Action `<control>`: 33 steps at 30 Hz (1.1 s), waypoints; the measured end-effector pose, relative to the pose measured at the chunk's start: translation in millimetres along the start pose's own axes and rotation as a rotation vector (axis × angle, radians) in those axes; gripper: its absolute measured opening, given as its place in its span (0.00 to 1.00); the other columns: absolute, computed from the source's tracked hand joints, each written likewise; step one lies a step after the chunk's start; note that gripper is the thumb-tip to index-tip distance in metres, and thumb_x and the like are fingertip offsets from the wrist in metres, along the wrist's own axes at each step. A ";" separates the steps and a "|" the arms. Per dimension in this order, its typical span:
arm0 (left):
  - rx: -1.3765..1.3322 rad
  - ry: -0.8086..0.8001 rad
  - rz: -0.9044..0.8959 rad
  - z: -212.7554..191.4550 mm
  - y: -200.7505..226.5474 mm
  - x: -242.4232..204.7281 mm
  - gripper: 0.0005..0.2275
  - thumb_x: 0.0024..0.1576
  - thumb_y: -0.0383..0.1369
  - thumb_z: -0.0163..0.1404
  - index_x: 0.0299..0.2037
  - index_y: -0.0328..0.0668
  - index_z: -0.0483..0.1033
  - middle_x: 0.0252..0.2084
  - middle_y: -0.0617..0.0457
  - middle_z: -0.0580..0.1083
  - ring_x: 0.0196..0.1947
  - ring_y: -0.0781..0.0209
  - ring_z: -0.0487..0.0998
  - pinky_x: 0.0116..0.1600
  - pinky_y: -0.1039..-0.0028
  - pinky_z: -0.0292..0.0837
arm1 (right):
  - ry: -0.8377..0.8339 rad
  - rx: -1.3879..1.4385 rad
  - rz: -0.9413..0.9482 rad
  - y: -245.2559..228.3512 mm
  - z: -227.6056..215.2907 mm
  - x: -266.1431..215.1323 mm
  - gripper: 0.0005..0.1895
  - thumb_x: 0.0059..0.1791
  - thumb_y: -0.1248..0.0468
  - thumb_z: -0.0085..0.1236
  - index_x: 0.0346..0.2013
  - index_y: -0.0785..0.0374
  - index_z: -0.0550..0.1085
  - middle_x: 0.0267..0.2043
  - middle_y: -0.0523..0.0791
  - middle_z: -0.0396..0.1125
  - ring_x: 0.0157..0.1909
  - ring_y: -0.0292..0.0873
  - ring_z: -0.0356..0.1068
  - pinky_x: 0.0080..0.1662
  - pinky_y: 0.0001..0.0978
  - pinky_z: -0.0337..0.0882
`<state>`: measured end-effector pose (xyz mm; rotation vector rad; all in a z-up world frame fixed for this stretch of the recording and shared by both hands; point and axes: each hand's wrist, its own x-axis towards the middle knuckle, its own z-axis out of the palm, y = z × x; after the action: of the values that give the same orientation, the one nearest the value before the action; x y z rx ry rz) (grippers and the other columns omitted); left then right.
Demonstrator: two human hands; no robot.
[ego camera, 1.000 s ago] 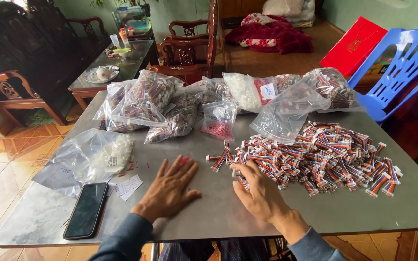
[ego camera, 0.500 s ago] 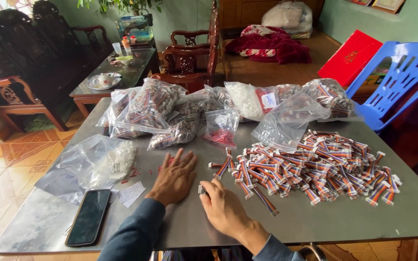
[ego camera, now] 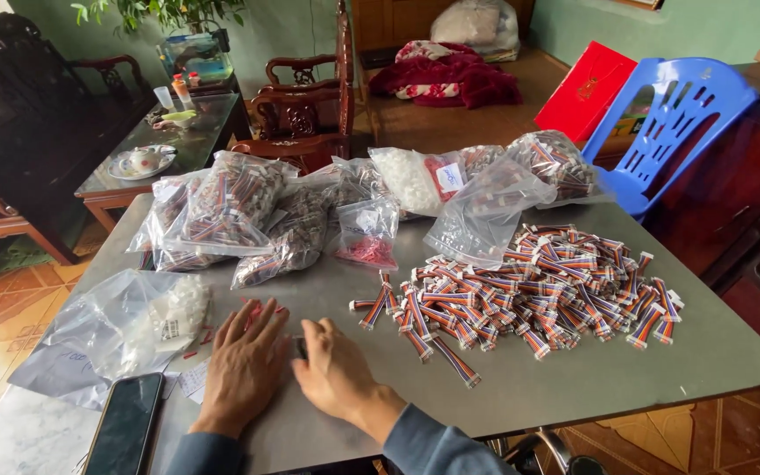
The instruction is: The person is sorting and packaging small bundles of electrical wires into plastic bags on a metal table.
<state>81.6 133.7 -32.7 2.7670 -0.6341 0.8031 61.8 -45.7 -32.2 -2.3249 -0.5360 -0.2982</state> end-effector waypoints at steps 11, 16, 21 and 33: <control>0.069 0.096 -0.145 -1.2 3.6 -5.4 0.22 0.61 0.45 0.44 0.65 0.52 0.70 0.74 0.49 0.62 0.75 0.47 0.58 0.73 0.54 0.52 | 0.785 -0.500 0.063 128.8 -188.3 14.7 0.37 0.31 0.57 0.79 0.50 0.63 0.71 0.53 0.56 0.64 0.56 0.60 0.64 0.52 0.54 0.66; 0.083 0.136 -0.078 -1.4 4.5 -5.4 0.20 0.60 0.43 0.48 0.62 0.52 0.71 0.73 0.51 0.64 0.73 0.52 0.61 0.68 0.56 0.60 | 0.598 -0.421 0.294 207.5 -240.8 2.5 0.07 0.49 0.71 0.55 0.28 0.56 0.76 0.30 0.44 0.75 0.32 0.53 0.75 0.32 0.49 0.71; 0.020 0.316 0.005 -16.9 10.5 -6.6 0.16 0.62 0.39 0.49 0.59 0.51 0.74 0.66 0.51 0.71 0.62 0.49 0.71 0.62 0.60 0.65 | 0.603 -0.325 -0.196 111.2 -286.3 -30.2 0.01 0.54 0.74 0.53 0.39 0.67 0.72 0.46 0.52 0.73 0.44 0.52 0.73 0.45 0.40 0.77; -1.425 -0.224 -0.806 -108.8 115.6 89.7 0.57 0.38 0.49 0.60 0.78 0.62 0.33 0.76 0.46 0.56 0.72 0.55 0.64 0.71 0.61 0.57 | 0.053 -0.416 -0.816 -8.4 -217.0 -122.1 0.08 0.51 0.72 0.56 0.44 0.74 0.74 0.49 0.56 0.73 0.54 0.55 0.74 0.56 0.40 0.79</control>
<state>47.1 31.6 114.4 1.4862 0.0187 -0.1747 -63.0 -227.3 83.9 -2.3517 -1.5035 -0.9162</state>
